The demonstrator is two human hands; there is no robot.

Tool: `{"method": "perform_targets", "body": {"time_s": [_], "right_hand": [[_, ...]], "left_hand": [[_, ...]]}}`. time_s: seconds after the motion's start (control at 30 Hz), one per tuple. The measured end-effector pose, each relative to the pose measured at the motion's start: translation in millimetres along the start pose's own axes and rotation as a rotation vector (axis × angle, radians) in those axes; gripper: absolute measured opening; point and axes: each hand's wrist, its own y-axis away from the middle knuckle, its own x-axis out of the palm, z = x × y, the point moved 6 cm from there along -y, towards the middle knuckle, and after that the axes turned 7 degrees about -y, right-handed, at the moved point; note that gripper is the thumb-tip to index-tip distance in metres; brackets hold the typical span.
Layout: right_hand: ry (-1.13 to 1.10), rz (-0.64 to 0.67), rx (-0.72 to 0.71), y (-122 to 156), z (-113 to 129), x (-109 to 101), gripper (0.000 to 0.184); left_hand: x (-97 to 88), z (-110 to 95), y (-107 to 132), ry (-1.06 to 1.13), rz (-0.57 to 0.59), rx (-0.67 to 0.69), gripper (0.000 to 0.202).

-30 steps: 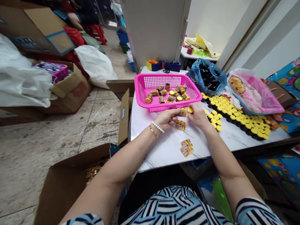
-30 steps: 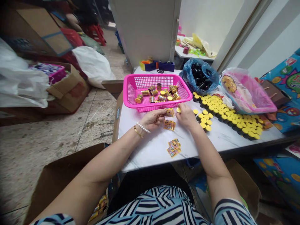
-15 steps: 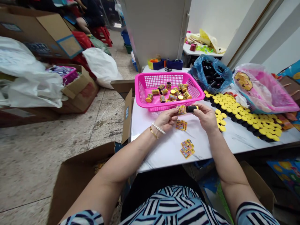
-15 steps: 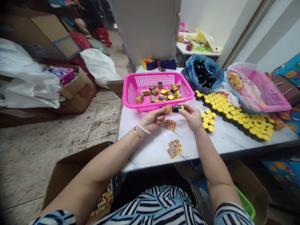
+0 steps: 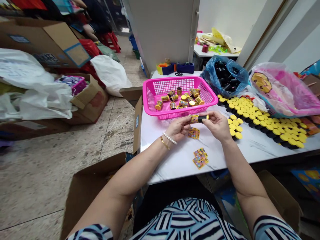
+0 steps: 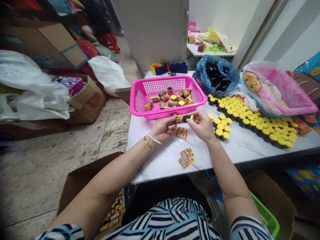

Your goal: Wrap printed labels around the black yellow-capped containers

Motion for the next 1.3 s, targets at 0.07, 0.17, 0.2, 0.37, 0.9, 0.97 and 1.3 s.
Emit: {"method": "perform_targets", "body": {"time_s": [0.07,0.17,0.2,0.37,0.9,0.97,1.3], "right_hand": [[0.021,0.026,-0.023,2.2,-0.7,2.3,0.030],[0.010,0.066,-0.058,3.8,0.2,5.5,0.028],[0.011,0.064,-0.070,3.7,1.4,5.2,0.029],[-0.020,0.006,-0.114,-0.7,10.1,-4.1,0.039],[0.398,0.253,-0.408,7.1,22.7,6.4,0.031],[0.402,0.220,-0.413,6.8,22.6,6.1,0.031],[0.280,0.116,-0.274,4.6,7.7,0.3,0.033]], "left_hand": [[-1.4,0.7,-1.2,-0.028,-0.008,0.012,0.010],[-4.0,-1.2,-1.4,-0.124,-0.031,0.082,0.017],[-4.5,-2.3,-0.7,-0.170,-0.040,0.112,0.022],[-5.6,-10.1,6.9,-0.411,-0.148,0.296,0.035],[4.5,-0.7,4.4,-0.416,0.129,0.220,0.051],[6.1,-3.2,5.9,-0.397,0.141,0.252,0.049],[2.3,-19.1,8.0,-0.544,0.020,0.384,0.033]]}}
